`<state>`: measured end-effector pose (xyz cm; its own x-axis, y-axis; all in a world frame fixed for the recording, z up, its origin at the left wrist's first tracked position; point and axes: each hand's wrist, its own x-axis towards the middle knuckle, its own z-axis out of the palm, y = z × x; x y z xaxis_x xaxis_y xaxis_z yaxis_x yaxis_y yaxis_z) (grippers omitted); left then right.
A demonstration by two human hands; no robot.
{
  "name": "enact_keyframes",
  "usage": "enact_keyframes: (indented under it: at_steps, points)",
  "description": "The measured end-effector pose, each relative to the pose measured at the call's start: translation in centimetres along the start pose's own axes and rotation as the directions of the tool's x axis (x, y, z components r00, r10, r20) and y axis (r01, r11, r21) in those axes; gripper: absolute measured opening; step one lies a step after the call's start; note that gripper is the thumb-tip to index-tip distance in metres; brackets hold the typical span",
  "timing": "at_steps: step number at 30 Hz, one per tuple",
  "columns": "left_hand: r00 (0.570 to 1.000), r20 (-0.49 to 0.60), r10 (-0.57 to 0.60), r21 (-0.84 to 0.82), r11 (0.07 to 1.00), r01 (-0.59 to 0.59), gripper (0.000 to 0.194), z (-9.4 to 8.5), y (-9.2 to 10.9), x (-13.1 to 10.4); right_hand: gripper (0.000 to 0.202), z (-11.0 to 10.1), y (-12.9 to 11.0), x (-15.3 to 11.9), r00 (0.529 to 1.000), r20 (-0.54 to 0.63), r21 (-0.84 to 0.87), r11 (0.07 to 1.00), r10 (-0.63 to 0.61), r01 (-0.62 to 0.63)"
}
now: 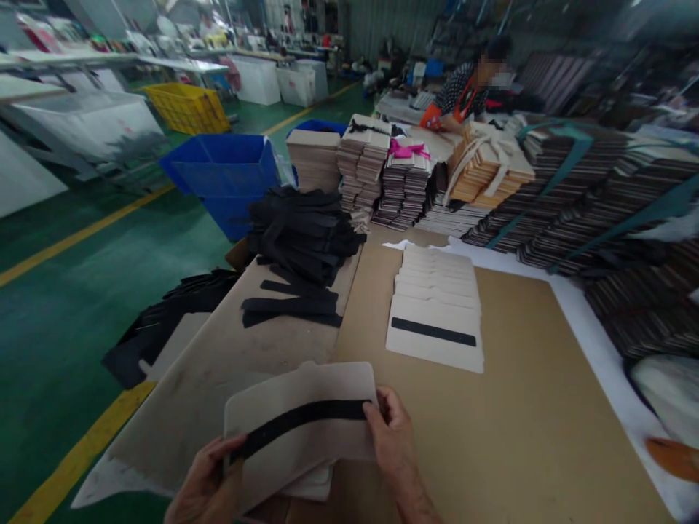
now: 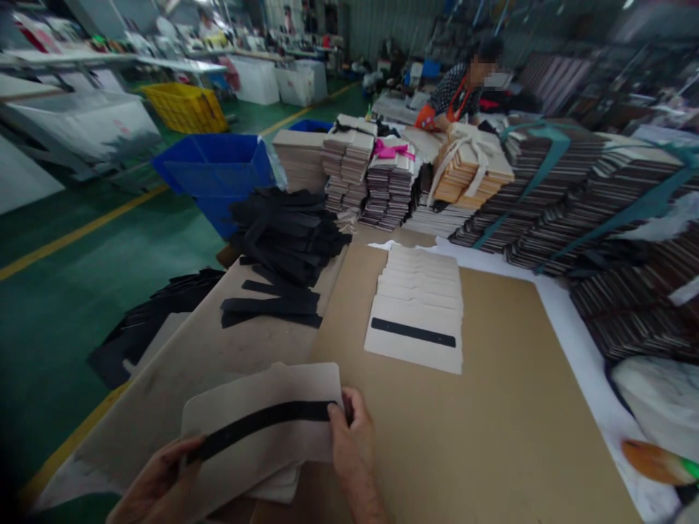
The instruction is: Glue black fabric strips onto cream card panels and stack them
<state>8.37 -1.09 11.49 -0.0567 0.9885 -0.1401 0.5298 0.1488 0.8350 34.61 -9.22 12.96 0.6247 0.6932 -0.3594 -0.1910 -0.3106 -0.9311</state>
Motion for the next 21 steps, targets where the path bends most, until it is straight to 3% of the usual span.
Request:
enact_keyframes:
  at_steps: [3,6,9,12,16,21]
  points:
    - [0.979,0.161,0.128,-0.092,0.989,-0.114,0.029,6.7,6.2,0.9,0.044,-7.1,-0.5,3.0,0.974,-0.226,0.019,1.0,-0.007,0.012]
    - [0.927,0.29,0.238,-0.143,0.968,-0.204,0.032,14.8,10.9,2.3,0.059,-14.5,0.2,6.8,0.898,-0.439,-0.053,0.999,-0.031,0.009]
    - [0.884,0.39,0.257,-0.153,0.965,-0.213,0.041,22.6,13.6,3.2,0.067,-20.5,1.5,10.6,0.848,-0.525,-0.154,0.988,-0.074,-0.009]
    - [0.862,0.424,0.277,-0.14,0.961,-0.24,0.047,28.2,14.6,3.7,0.071,-23.9,2.8,13.8,0.842,-0.532,-0.183,0.983,-0.089,-0.012]
    - [0.838,0.456,0.3,-0.098,0.953,-0.288,0.048,31.4,14.1,4.2,0.065,-25.3,4.0,16.4,0.846,-0.529,-0.237,0.969,-0.068,-0.07]
    - [0.825,0.463,0.325,-0.047,0.938,-0.343,0.049,31.8,12.5,4.3,0.06,-25.4,5.5,16.7,0.822,-0.562,-0.342,0.93,-0.089,-0.133]
